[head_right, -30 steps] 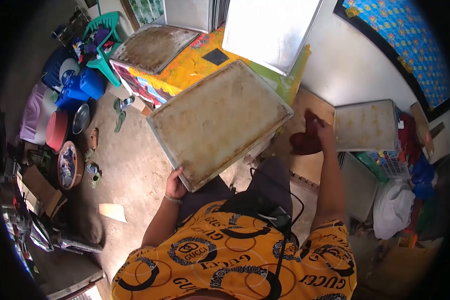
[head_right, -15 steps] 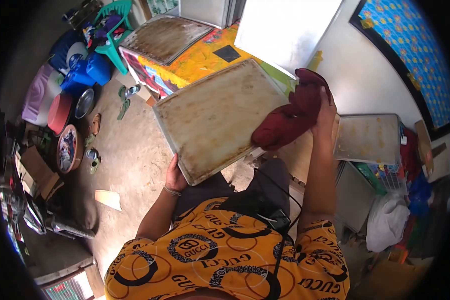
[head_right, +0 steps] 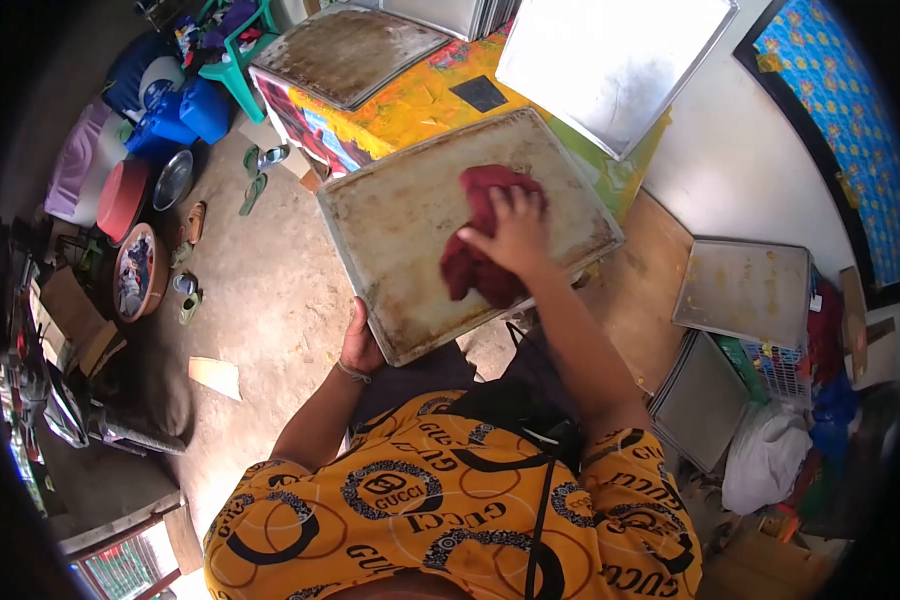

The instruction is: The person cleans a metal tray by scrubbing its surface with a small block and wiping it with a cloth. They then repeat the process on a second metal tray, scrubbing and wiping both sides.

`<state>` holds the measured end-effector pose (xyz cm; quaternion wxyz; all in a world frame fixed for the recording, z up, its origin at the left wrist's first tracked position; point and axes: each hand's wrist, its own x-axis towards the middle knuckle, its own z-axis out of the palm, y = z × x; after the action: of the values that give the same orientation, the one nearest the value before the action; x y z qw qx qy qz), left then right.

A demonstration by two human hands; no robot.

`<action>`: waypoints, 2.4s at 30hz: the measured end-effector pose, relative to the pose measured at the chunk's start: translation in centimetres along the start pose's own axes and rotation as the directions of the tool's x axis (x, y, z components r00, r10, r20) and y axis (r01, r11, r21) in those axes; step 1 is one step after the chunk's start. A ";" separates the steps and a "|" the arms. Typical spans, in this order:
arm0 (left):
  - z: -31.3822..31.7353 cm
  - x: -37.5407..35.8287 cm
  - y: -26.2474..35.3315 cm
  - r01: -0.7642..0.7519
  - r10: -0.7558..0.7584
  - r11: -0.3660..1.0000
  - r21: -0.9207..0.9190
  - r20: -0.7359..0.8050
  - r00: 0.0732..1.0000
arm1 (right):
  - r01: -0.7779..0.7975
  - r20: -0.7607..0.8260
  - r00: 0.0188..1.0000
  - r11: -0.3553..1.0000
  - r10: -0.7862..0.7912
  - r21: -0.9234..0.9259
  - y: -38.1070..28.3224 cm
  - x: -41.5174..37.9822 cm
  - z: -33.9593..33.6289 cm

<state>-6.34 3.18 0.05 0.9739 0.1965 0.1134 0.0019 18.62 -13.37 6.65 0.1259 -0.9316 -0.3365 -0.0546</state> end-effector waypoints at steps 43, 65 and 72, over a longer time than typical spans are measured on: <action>-0.2 -0.4 -0.2 -0.007 0.007 1.000 0.002 -0.089 0.996 | 0.042 0.370 0.918 0.963 -0.142 0.265 13.6 -6.3 -9.1; 0.9 -0.6 -0.1 -0.024 0.030 0.998 0.066 -0.086 0.996 | 0.184 -0.110 0.982 0.896 -0.152 0.404 2.5 -1.7 -11.7; -0.2 -0.4 0.6 0.119 -0.123 0.991 -0.055 -0.067 0.990 | 0.599 0.073 0.782 0.780 -0.618 0.180 -6.8 -6.5 -1.8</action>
<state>-6.72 3.77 0.23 0.9724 0.1643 0.1590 -0.0473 9.24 -12.78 8.56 0.1479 -0.7622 -0.6302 -0.0076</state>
